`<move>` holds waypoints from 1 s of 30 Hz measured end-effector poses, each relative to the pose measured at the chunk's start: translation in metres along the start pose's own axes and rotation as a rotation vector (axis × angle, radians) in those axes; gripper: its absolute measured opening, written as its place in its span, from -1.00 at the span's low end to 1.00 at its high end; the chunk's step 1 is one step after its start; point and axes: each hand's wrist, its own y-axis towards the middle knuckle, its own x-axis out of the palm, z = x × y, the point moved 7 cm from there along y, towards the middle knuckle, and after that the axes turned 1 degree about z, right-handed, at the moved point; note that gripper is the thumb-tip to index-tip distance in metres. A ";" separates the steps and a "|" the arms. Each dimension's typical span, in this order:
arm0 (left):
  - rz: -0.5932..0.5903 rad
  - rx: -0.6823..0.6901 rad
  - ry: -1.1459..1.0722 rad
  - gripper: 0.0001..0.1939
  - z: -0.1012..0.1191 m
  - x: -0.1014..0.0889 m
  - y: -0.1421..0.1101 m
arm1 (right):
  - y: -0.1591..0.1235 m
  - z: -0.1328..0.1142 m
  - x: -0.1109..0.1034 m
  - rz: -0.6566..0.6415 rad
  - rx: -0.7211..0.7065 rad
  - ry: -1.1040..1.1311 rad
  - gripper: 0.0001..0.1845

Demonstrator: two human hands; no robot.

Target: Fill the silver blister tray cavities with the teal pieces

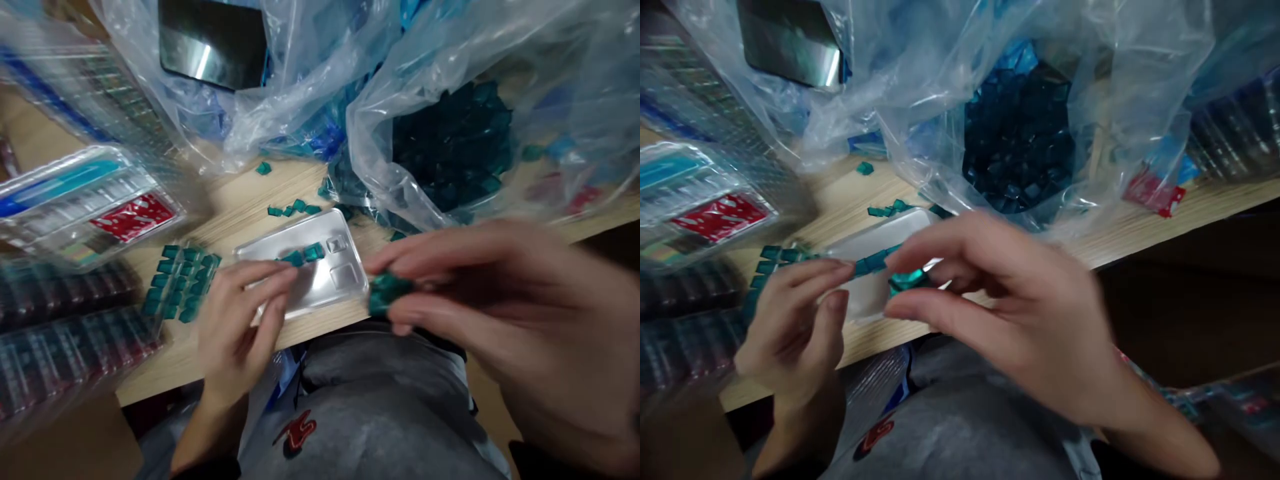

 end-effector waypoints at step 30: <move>-0.123 -0.121 -0.005 -0.92 0.027 0.023 0.010 | -0.002 0.040 0.055 -0.207 0.043 0.474 -0.73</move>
